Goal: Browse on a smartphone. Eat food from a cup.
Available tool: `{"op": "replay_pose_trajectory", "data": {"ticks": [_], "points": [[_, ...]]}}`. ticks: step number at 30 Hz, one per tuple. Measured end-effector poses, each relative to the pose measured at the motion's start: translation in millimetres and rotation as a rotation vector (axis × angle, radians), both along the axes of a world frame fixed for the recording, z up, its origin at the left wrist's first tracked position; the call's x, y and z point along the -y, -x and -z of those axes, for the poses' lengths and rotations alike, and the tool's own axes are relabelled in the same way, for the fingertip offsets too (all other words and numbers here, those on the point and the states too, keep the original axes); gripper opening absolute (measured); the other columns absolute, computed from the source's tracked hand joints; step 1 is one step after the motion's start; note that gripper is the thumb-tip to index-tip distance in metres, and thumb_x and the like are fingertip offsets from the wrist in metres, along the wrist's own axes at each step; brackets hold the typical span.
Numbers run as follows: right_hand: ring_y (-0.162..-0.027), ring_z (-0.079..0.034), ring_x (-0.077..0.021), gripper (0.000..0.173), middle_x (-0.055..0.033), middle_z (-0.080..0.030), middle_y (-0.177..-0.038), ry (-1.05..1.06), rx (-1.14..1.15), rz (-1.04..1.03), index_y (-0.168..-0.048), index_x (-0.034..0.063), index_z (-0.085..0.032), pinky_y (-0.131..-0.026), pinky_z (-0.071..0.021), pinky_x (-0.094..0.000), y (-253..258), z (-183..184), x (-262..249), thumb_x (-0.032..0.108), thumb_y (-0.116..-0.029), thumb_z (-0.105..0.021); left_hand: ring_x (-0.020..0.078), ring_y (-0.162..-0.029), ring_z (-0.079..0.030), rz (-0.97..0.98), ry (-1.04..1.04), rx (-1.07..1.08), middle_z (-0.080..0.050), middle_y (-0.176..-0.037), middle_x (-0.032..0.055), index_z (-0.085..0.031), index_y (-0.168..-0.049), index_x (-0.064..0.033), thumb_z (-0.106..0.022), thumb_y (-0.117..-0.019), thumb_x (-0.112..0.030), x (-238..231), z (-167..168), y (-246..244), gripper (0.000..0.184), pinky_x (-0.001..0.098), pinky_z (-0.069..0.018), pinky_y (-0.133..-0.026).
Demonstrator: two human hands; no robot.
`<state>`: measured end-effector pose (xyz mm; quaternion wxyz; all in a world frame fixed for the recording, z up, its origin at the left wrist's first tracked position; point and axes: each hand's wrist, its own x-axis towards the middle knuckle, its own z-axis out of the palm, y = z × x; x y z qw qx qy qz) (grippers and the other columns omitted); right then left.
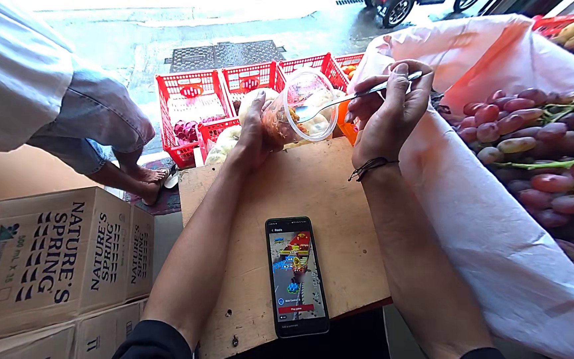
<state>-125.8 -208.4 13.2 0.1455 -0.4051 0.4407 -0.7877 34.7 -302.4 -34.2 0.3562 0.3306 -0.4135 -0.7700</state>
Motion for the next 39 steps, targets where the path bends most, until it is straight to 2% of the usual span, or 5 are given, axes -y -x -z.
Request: {"op": "replay_pose_trajectory", "data": {"ticks": [10,15,23,28,39], "points": [[-0.051,-0.065,-0.0144,0.016,-0.0064,-0.068,-0.075,0.006,0.0,-0.011,-0.113,0.0051,-0.041,-0.047,-0.0553,-0.0262,0.4,0.5,0.5,0.01,-0.1117,-0.026,0.0232,-0.093,-0.067,0.003,-0.011,-0.023,-0.068,-0.108,0.0106,-0.056,-0.133,-0.016,-0.014,-0.1063,-0.061,1.4,1.2,0.7,0.067,0.0421,-0.0576,-0.076],[-0.052,-0.065,-0.0141,0.016,-0.0057,-0.068,-0.075,0.008,0.001,-0.013,-0.112,0.0053,-0.042,-0.049,-0.0566,-0.027,0.2,0.3,0.5,0.01,-0.1116,-0.026,0.0227,-0.086,-0.067,0.003,0.0,-0.002,-0.068,-0.103,0.0103,-0.058,-0.128,-0.016,-0.013,-0.1063,-0.061,0.2,-0.6,1.1,0.067,0.0392,-0.0573,-0.069],[-0.051,-0.064,-0.0145,0.016,-0.006,-0.068,-0.074,0.005,0.013,-0.013,-0.114,0.0052,-0.041,-0.048,-0.0562,-0.0272,-0.6,-0.2,0.2,0.011,-0.1116,-0.026,0.0236,-0.091,-0.067,0.003,-0.007,0.002,-0.068,-0.109,0.011,-0.055,-0.135,-0.0172,-0.012,-0.106,-0.062,0.3,-1.0,0.4,0.068,0.0409,-0.0571,-0.073],[-0.052,-0.065,-0.0146,0.016,-0.0062,-0.068,-0.075,-0.004,0.021,-0.021,-0.114,0.0052,-0.041,-0.048,-0.056,-0.0271,-0.4,-0.7,-0.8,0.011,-0.1117,-0.027,0.0239,-0.09,-0.068,-0.001,-0.033,-0.028,-0.068,-0.105,0.0116,-0.057,-0.129,-0.0143,-0.015,-0.1061,-0.062,0.3,-0.6,0.1,0.067,0.0413,-0.0582,-0.074],[-0.051,-0.065,-0.0149,0.016,-0.0065,-0.068,-0.075,0.005,0.012,-0.014,-0.113,0.0052,-0.041,-0.048,-0.0561,-0.0272,-0.4,-1.0,0.0,0.011,-0.1117,-0.027,0.0226,-0.082,-0.067,-0.006,-0.03,-0.014,-0.068,-0.098,0.0107,-0.059,-0.123,-0.015,-0.015,-0.1062,-0.062,1.7,-0.7,1.1,0.066,0.0379,-0.0569,-0.066]]}}
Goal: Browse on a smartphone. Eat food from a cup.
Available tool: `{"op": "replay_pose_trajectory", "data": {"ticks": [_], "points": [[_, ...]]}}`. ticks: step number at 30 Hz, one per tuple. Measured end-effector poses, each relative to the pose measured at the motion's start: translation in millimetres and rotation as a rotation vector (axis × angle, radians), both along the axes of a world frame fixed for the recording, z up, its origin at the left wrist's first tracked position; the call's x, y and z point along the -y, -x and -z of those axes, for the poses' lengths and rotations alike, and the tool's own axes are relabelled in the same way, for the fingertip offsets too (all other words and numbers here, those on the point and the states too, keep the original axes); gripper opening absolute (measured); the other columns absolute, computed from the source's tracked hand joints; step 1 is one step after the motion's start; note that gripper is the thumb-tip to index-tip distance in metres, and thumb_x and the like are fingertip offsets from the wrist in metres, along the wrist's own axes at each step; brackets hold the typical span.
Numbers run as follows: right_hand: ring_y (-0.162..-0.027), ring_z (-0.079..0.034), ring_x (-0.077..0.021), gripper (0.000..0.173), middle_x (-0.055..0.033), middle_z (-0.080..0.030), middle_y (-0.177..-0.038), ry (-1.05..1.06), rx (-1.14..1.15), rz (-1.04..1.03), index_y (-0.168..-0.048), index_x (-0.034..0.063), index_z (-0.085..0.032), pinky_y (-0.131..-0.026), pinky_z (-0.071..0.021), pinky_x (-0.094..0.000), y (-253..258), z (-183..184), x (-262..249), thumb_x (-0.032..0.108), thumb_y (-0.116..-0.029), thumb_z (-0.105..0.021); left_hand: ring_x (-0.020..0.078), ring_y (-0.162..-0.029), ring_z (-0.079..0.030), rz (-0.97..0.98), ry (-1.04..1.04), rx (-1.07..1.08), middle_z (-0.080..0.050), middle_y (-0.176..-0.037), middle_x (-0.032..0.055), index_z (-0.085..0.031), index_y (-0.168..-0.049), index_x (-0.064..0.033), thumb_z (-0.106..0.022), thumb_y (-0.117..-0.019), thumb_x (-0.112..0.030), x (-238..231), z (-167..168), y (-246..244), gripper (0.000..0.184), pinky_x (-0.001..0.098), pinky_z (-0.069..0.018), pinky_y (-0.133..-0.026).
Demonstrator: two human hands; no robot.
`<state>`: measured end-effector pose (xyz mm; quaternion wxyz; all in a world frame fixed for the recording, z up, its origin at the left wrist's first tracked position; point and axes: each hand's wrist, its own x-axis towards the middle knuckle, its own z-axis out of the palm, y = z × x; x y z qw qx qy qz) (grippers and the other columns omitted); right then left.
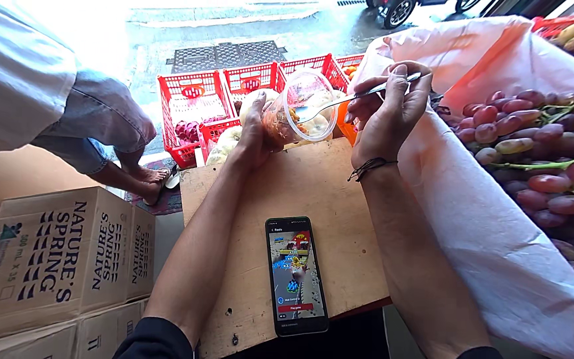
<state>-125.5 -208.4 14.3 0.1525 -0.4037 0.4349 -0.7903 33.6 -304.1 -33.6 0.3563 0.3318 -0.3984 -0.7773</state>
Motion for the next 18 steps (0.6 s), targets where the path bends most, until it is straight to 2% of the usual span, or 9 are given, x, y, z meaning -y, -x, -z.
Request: {"op": "replay_pose_trajectory", "data": {"ticks": [3,6,10,11,13,18], "points": [[-0.052,-0.064,-0.0148,0.017,-0.0062,-0.068,-0.077,0.002,0.007,0.009,-0.114,0.0052,-0.042,-0.049,-0.0567,-0.0277,-0.1,-0.3,-0.3,0.012,-0.1119,-0.027,0.0229,-0.085,-0.068,0.013,0.024,0.002,-0.068,-0.104,0.0105,-0.058,-0.129,-0.017,-0.014,-0.1063,-0.061,0.0,1.5,-0.7,0.066,0.0389,-0.0572,-0.068],[-0.052,-0.065,-0.013,0.017,-0.0044,-0.069,-0.076,0.003,0.021,0.03,-0.114,0.0059,-0.043,-0.049,-0.0562,-0.0261,-0.6,-1.4,-1.8,0.011,-0.1118,-0.027,0.0207,-0.079,-0.067,-0.011,0.022,0.002,-0.069,-0.098,0.0095,-0.06,-0.125,-0.0162,-0.015,-0.1066,-0.06,-2.2,0.3,0.0,0.066,0.0356,-0.0562,-0.062],[-0.052,-0.064,-0.012,0.018,-0.0036,-0.069,-0.077,-0.01,0.079,0.029,-0.115,0.0072,-0.043,-0.049,-0.0563,-0.0253,-2.4,-6.7,-6.0,0.012,-0.112,-0.026,0.0218,-0.089,-0.068,0.013,0.05,-0.048,-0.068,-0.105,0.0102,-0.058,-0.129,-0.0143,-0.013,-0.1073,-0.058,-2.2,2.9,-1.8,0.066,0.0391,-0.0576,-0.072],[-0.051,-0.064,-0.0122,0.017,-0.004,-0.069,-0.077,-0.003,0.095,0.026,-0.114,0.0069,-0.043,-0.049,-0.056,-0.0253,-2.8,-8.1,-6.6,0.011,-0.1119,-0.027,0.0214,-0.088,-0.068,0.015,0.048,-0.046,-0.068,-0.105,0.0101,-0.057,-0.129,-0.0144,-0.013,-0.1075,-0.058,-1.8,3.6,-1.8,0.066,0.0386,-0.0578,-0.072],[-0.051,-0.064,-0.0122,0.016,-0.004,-0.068,-0.077,0.008,0.095,0.026,-0.114,0.0065,-0.042,-0.049,-0.0564,-0.0255,-3.0,-10.6,-6.3,0.011,-0.1118,-0.027,0.0203,-0.081,-0.068,0.005,0.059,-0.027,-0.069,-0.1,0.0092,-0.059,-0.126,-0.0156,-0.014,-0.1071,-0.058,0.1,5.2,-1.0,0.065,0.0359,-0.0573,-0.065],[-0.05,-0.063,-0.0137,0.015,-0.0047,-0.066,-0.075,0.102,-0.105,0.078,-0.111,0.0042,-0.041,-0.047,-0.057,-0.0293,-4.3,-9.6,-6.9,0.008,-0.1104,-0.026,0.0218,-0.079,-0.067,-0.009,0.028,-0.009,-0.068,-0.1,0.0105,-0.056,-0.126,-0.0157,-0.012,-0.1066,-0.059,-0.5,4.3,-1.1,0.065,0.0369,-0.0568,-0.063]]}}
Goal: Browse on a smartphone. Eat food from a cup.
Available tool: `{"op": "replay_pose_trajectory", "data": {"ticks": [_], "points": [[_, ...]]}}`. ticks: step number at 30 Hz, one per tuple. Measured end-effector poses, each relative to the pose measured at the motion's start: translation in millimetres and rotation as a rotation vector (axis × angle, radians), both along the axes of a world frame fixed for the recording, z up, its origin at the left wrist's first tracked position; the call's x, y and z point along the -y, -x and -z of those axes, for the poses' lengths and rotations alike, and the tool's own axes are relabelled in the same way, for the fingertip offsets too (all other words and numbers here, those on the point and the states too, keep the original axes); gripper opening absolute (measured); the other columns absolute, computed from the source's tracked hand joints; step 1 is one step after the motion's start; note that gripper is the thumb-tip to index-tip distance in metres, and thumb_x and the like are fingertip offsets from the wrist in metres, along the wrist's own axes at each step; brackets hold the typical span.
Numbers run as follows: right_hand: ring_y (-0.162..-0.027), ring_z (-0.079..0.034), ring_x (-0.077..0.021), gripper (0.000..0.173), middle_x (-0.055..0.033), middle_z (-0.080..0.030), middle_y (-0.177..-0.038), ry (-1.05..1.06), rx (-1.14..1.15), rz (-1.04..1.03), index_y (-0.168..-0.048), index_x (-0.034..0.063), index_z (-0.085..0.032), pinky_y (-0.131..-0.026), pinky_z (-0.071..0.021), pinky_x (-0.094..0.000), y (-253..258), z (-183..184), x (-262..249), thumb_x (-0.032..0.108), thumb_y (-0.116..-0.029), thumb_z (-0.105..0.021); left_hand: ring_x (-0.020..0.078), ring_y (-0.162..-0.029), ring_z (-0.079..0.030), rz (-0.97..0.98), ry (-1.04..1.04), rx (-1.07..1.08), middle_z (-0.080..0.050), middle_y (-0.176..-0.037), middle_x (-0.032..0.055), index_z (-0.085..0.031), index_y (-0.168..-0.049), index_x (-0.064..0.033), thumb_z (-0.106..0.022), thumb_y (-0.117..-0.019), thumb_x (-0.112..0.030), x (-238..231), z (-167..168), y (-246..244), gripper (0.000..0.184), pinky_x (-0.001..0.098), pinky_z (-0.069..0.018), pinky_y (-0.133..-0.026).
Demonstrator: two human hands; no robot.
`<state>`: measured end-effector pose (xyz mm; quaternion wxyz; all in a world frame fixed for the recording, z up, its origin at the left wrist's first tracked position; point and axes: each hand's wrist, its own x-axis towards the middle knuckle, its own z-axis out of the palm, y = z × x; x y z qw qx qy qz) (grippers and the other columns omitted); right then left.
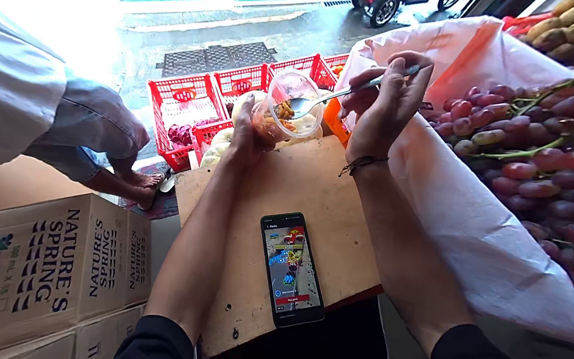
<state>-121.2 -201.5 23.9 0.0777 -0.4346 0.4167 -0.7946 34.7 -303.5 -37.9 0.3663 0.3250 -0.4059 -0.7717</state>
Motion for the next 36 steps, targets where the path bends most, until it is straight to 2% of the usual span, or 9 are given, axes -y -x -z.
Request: {"op": "replay_pose_trajectory", "data": {"ticks": [5,11,14,16,22,24,29,33,36], "points": [[-0.061,-0.065,-0.0119,0.016,-0.0067,-0.066,-0.086,0.079,-0.359,0.045,-0.113,-0.0013,-0.04,-0.053,-0.0573,-0.0298,-6.9,7.7,1.1,0.007,-0.1091,-0.027,0.0223,-0.085,-0.067,0.017,0.013,-0.035,-0.069,-0.106,0.0102,-0.056,-0.133,-0.0171,-0.013,-0.1066,-0.059,3.0,2.2,0.9,0.066,0.0394,-0.0576,-0.068],[-0.062,-0.065,-0.0115,0.018,-0.0052,-0.067,-0.085,0.066,-0.374,-0.031,-0.112,0.0005,-0.04,-0.053,-0.0571,-0.029,-4.3,9.9,3.1,0.007,-0.1095,-0.024,0.0216,-0.082,-0.068,0.026,0.031,0.011,-0.07,-0.102,0.0099,-0.057,-0.133,-0.0164,-0.013,-0.106,-0.062,1.0,1.7,1.5,0.069,0.0378,-0.0576,-0.065],[-0.063,-0.065,-0.0112,0.02,-0.0049,-0.066,-0.086,0.026,-0.411,-0.03,-0.113,-0.0014,-0.04,-0.053,-0.0573,-0.0294,-2.0,12.9,4.6,0.01,-0.11,-0.024,0.0227,-0.089,-0.068,0.043,0.029,0.008,-0.069,-0.106,0.0103,-0.055,-0.133,-0.0149,-0.013,-0.1064,-0.061,2.3,1.9,1.9,0.068,0.0408,-0.0588,-0.073],[-0.065,-0.065,-0.0123,0.022,-0.0061,-0.066,-0.087,-0.005,-0.431,-0.04,-0.114,-0.0028,-0.041,-0.054,-0.0572,-0.0306,-3.5,15.0,4.9,0.012,-0.1102,-0.025,0.0239,-0.09,-0.068,0.028,0.035,0.012,-0.069,-0.107,0.0109,-0.056,-0.134,-0.0153,-0.012,-0.107,-0.059,2.3,1.8,2.4,0.068,0.0417,-0.0589,-0.073],[-0.053,-0.061,-0.0119,0.019,-0.0039,-0.064,-0.077,-0.007,-0.216,-0.016,-0.112,-0.0009,-0.042,-0.046,-0.0546,-0.0284,-2.6,8.7,3.7,0.005,-0.1068,-0.024,0.0232,-0.092,-0.068,0.017,0.048,-0.008,-0.068,-0.107,0.0107,-0.055,-0.13,-0.014,-0.005,-0.1071,-0.057,-1.7,-1.1,0.6,0.069,0.0421,-0.059,-0.075],[-0.05,-0.061,-0.0135,0.019,-0.0048,-0.064,-0.074,-0.035,-0.112,-0.022,-0.111,0.0008,-0.041,-0.045,-0.055,-0.0291,-1.4,6.0,4.3,0.004,-0.1075,-0.023,0.0241,-0.089,-0.069,0.015,0.057,-0.016,-0.068,-0.108,0.0116,-0.055,-0.131,-0.0137,-0.006,-0.1073,-0.056,-0.5,-0.3,1.6,0.069,0.0414,-0.0592,-0.071],[-0.056,-0.066,-0.0172,0.018,-0.0076,-0.065,-0.078,-0.121,0.016,-0.138,-0.114,0.0023,-0.039,-0.056,-0.0613,-0.0331,-5.3,11.4,8.4,0.01,-0.112,-0.023,0.0271,-0.091,-0.069,0.003,0.028,-0.022,-0.068,-0.109,0.0135,-0.053,-0.132,-0.0134,-0.008,-0.1076,-0.056,-0.5,-2.0,1.6,0.067,0.0431,-0.0594,-0.073],[-0.055,-0.067,-0.0176,0.018,-0.0091,-0.066,-0.077,-0.138,0.136,-0.146,-0.113,0.003,-0.04,-0.054,-0.06,-0.0317,-5.1,8.5,7.8,0.011,-0.1126,-0.024,0.0272,-0.083,-0.069,0.006,0.005,-0.021,-0.068,-0.105,0.0148,-0.054,-0.129,-0.0126,-0.008,-0.1074,-0.057,0.6,-3.0,1.6,0.067,0.0399,-0.0587,-0.066],[-0.054,-0.066,-0.0166,0.017,-0.0084,-0.066,-0.077,-0.115,0.163,-0.117,-0.113,0.0033,-0.04,-0.053,-0.0597,-0.03,-1.0,6.1,7.8,0.01,-0.1124,-0.024,0.0266,-0.084,-0.069,0.005,0.011,-0.002,-0.068,-0.106,0.014,-0.053,-0.132,-0.0144,-0.008,-0.1068,-0.059,1.2,-2.0,1.4,0.067,0.0401,-0.0586,-0.066]]}}
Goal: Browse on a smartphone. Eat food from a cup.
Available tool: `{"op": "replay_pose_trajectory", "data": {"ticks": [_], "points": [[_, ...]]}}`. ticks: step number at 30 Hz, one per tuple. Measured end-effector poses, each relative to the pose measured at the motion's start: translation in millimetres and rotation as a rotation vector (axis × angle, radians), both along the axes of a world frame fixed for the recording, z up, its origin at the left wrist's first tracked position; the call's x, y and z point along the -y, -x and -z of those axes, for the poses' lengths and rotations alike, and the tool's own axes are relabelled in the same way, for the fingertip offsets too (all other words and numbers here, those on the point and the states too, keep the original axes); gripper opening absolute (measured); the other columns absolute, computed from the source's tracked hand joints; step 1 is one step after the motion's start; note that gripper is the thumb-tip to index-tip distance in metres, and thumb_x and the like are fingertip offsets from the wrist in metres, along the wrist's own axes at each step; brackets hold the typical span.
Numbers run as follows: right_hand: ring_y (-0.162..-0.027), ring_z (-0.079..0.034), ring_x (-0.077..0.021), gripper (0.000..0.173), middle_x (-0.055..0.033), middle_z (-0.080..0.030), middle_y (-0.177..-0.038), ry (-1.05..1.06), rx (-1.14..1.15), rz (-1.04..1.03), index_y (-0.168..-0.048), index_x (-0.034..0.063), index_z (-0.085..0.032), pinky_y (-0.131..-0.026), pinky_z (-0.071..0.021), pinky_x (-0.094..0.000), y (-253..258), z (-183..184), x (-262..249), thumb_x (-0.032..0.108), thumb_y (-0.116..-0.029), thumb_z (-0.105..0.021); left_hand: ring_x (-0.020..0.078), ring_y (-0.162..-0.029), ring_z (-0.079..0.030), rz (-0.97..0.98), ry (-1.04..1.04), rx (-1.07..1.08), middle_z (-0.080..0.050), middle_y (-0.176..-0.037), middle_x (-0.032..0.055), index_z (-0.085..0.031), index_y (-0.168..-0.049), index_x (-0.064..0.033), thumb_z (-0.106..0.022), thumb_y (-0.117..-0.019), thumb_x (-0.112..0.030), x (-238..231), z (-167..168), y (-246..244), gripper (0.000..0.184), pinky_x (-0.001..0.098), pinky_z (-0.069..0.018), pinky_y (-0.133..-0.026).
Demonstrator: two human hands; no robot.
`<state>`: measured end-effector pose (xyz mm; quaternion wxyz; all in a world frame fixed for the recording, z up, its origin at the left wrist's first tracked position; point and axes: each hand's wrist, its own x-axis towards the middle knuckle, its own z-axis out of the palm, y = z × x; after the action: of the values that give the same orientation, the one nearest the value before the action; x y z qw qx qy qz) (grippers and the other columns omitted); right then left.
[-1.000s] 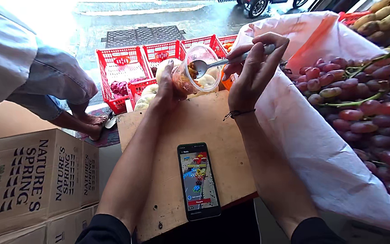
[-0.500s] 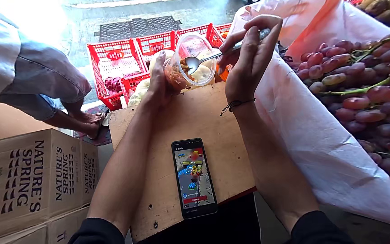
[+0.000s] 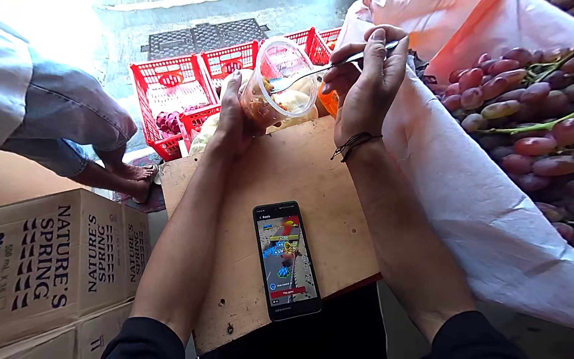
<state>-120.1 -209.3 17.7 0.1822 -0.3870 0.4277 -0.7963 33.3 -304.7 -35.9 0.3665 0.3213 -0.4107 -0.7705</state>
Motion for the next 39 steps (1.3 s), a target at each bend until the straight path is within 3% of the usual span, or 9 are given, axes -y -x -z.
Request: {"op": "replay_pose_trajectory", "data": {"ticks": [10,14,23,29,39], "points": [[-0.054,-0.066,-0.0163,0.02,-0.0077,-0.067,-0.079,0.024,0.027,0.045,-0.112,0.0045,-0.042,-0.053,-0.0594,-0.029,1.2,-4.1,-3.3,0.013,-0.1129,-0.024,0.0269,-0.081,-0.069,0.028,-0.017,0.001,-0.069,-0.104,0.0149,-0.054,-0.13,-0.0133,-0.006,-0.1062,-0.06,-0.6,-1.7,-3.3,0.071,0.039,-0.0587,-0.064],[-0.055,-0.066,-0.0163,0.02,-0.007,-0.066,-0.078,0.02,0.052,0.047,-0.111,0.0055,-0.042,-0.054,-0.0593,-0.029,-0.2,-6.5,-4.8,0.014,-0.1132,-0.024,0.0271,-0.074,-0.069,0.023,-0.024,-0.001,-0.07,-0.1,0.0161,-0.056,-0.127,-0.0132,-0.007,-0.1057,-0.061,0.3,-0.6,-2.1,0.072,0.0364,-0.0565,-0.056],[-0.054,-0.065,-0.0147,0.021,-0.0065,-0.066,-0.08,0.0,0.06,0.045,-0.112,0.0056,-0.042,-0.053,-0.0583,-0.0271,-1.7,-5.7,-5.9,0.014,-0.1133,-0.023,0.0271,-0.079,-0.069,0.03,-0.008,-0.006,-0.07,-0.105,0.0154,-0.055,-0.133,-0.0146,-0.011,-0.1061,-0.061,0.3,0.9,-2.1,0.07,0.0381,-0.0579,-0.06],[-0.056,-0.066,-0.0152,0.021,-0.0064,-0.066,-0.082,0.009,0.075,0.049,-0.111,0.0066,-0.042,-0.055,-0.0595,-0.0282,-1.1,-7.2,-7.1,0.014,-0.1134,-0.023,0.0247,-0.073,-0.067,0.028,0.0,-0.003,-0.07,-0.098,0.0143,-0.058,-0.125,-0.0126,-0.009,-0.1059,-0.061,0.2,1.9,-1.5,0.071,0.0357,-0.0557,-0.058],[-0.055,-0.065,-0.0142,0.02,-0.0059,-0.066,-0.08,0.002,0.089,0.041,-0.11,0.0067,-0.042,-0.054,-0.0589,-0.0265,-0.4,-7.2,-6.8,0.014,-0.1133,-0.023,0.0252,-0.079,-0.068,0.029,0.005,0.001,-0.07,-0.104,0.0136,-0.056,-0.131,-0.0161,-0.009,-0.106,-0.061,0.7,2.6,-1.5,0.07,0.0369,-0.0569,-0.06]]}}
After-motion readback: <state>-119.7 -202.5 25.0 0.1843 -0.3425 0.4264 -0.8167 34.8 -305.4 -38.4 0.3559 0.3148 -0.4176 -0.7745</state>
